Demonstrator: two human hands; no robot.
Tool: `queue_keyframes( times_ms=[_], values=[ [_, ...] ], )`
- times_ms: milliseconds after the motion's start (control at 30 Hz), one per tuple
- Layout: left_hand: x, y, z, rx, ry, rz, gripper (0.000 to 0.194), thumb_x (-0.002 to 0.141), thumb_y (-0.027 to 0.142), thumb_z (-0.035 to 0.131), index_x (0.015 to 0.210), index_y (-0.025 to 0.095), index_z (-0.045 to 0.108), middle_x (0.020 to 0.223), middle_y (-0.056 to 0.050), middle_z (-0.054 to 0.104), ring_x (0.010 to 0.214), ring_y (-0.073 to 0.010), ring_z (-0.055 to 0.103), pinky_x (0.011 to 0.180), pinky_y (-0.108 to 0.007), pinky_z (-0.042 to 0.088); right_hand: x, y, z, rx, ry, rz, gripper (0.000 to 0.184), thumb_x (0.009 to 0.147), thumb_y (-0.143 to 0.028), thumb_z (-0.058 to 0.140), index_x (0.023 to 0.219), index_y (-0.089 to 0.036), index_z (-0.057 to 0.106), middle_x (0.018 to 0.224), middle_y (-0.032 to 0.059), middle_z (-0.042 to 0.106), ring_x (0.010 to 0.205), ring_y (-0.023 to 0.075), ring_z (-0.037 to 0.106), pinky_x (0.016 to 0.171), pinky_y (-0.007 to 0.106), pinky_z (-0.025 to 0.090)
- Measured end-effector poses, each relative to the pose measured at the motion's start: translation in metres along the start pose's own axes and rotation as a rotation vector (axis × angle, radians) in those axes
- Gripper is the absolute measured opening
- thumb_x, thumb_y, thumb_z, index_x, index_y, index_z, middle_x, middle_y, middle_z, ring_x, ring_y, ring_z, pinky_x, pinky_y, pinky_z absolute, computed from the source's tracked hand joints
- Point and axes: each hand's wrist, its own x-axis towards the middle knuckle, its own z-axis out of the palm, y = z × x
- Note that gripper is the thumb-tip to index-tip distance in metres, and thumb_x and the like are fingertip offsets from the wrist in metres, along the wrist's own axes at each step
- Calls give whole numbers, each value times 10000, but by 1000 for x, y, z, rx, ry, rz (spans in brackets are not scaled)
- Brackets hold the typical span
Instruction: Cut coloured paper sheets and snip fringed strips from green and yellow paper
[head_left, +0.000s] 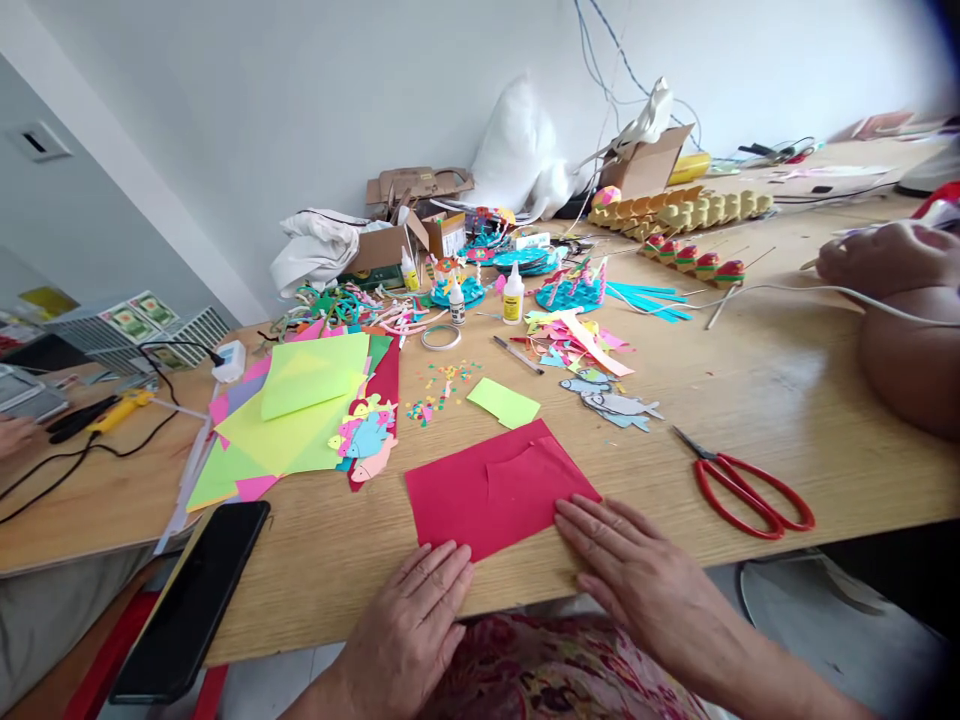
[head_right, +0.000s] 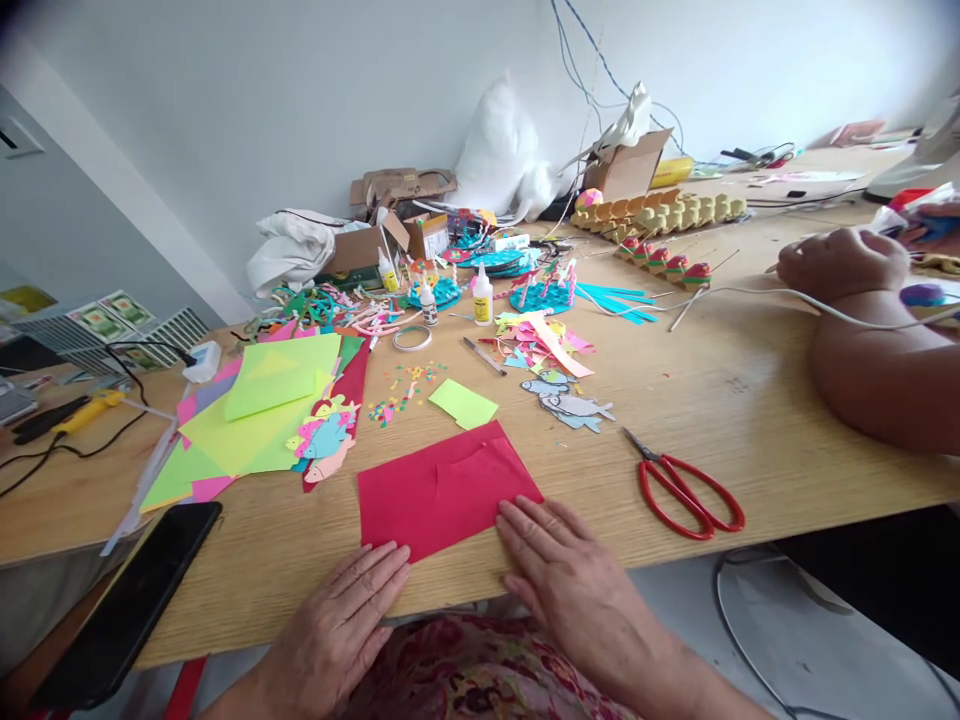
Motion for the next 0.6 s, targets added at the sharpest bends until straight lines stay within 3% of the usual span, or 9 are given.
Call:
queue_keyframes(
  times_ms=[100,267,467,533,600],
  values=[
    [0,0,0,24,15,10,456,785,100,406,1240,84,415,1272,-78,477,1193,-193,395,926,-330,441,-16,19,-3,-80,15,76,432,870,-354,385,1229,-130,473,1273,70,486,1116,239,492,896,431,420],
    [0,0,4,56,71,32,434,782,97,383,1211,79,452,1237,-81,511,1187,-187,398,930,-305,429,-21,28,-11,-100,33,209,401,868,-363,361,1133,-144,567,1177,80,579,1052,245,544,861,427,440],
    [-2,-8,8,76,171,82,366,833,199,375,1164,112,505,1171,-64,565,1142,-172,444,939,-261,407,-31,57,-21,-132,138,363,416,873,-368,311,916,-144,659,1004,129,667,953,279,594,817,446,459],
    [1,-13,2,9,186,41,359,843,225,379,1169,133,499,1148,-65,578,1113,-162,472,930,-244,411,-41,73,-22,-152,154,527,365,873,-346,332,941,-154,635,1012,154,648,930,278,597,788,419,471],
    [8,-17,-7,-106,183,-43,367,838,215,399,1192,152,472,1135,-75,578,1085,-156,496,918,-237,420,-49,87,-22,-84,131,601,311,871,-342,354,974,-188,604,958,146,654,809,246,632,682,367,499]
  ],
)
